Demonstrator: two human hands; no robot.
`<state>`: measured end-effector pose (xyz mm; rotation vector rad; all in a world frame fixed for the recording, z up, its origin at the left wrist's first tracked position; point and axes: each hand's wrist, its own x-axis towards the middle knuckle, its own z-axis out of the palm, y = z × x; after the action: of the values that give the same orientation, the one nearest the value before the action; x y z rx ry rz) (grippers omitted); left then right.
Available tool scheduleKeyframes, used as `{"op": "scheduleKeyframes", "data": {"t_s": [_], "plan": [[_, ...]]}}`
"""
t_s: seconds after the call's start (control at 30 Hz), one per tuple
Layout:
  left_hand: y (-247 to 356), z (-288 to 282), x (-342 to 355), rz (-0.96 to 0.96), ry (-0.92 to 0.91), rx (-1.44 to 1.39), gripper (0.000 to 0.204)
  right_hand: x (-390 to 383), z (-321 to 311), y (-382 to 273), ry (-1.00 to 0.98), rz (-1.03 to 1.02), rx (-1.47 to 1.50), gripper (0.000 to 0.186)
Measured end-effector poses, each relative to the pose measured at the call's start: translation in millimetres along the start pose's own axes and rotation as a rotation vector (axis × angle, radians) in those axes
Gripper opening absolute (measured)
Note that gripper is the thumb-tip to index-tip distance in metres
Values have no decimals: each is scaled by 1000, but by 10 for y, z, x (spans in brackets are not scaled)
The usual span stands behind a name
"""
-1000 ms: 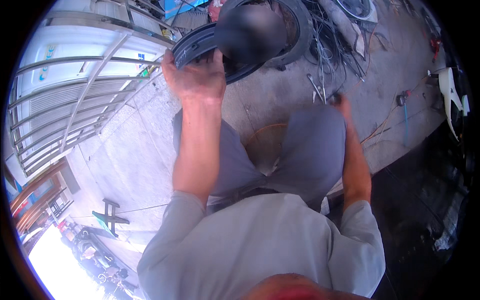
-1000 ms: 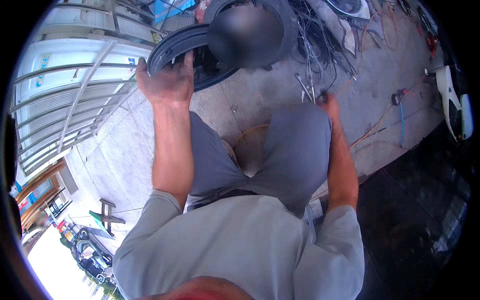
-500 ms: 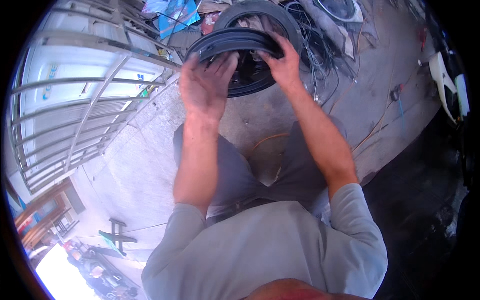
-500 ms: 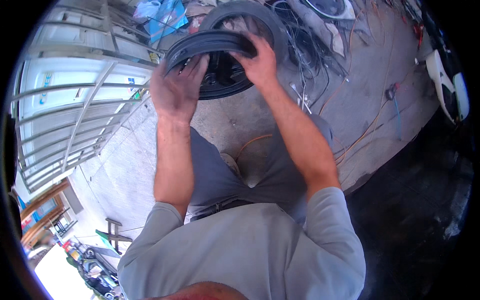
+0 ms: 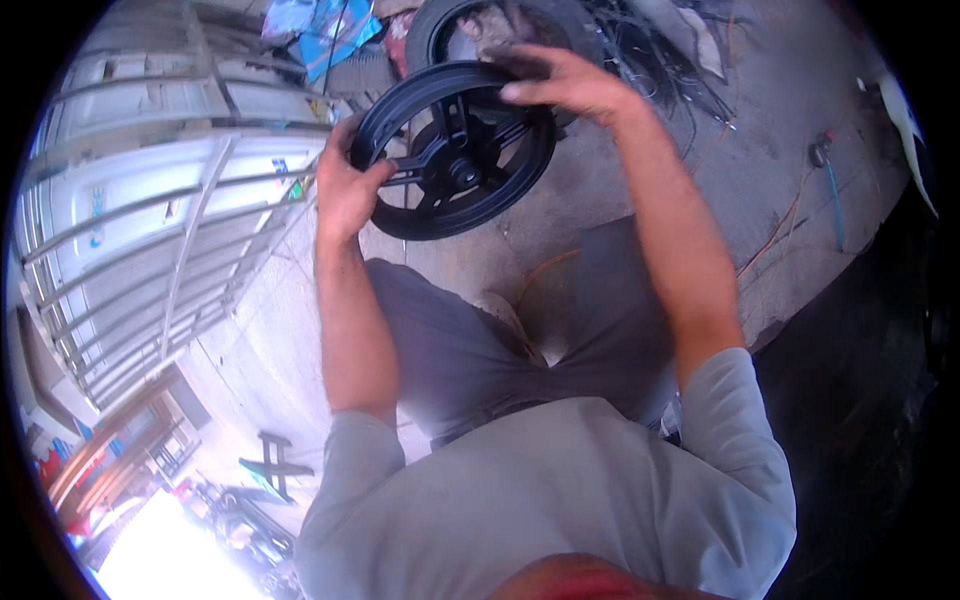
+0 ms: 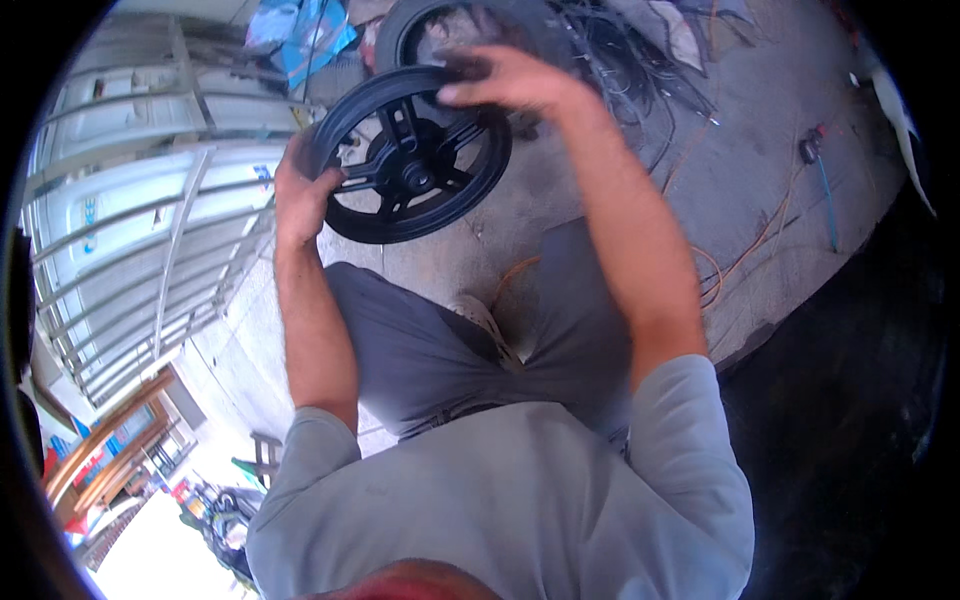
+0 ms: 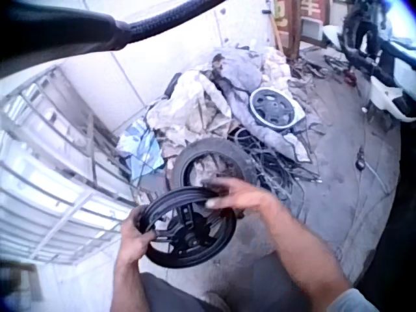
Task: The person removes a tire from a vehicle and places it on the ground. They use a screwdriver to pry the tire bead off the rim and then use an air hose to inflate the tire.
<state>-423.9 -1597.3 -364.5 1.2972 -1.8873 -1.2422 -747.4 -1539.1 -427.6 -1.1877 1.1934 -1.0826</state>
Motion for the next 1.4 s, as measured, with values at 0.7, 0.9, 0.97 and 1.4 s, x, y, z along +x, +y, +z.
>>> {"op": "scheduleKeyframes", "data": {"t_s": [0.7,0.9,0.97,1.4], "plan": [[322,-424,-1264,-156,338,579,68,1782,-1280,436,238,196,-794,120],[283,-756,-1850,-261,514,620,67,1745,-1235,360,155,209,-701,93],[247,-853,-1971,-324,552,542,61,1544,-881,125,206,338,-697,84],[175,-1273,-1447,-199,726,743,71,-304,371,-276,85,-491,-987,84]]}}
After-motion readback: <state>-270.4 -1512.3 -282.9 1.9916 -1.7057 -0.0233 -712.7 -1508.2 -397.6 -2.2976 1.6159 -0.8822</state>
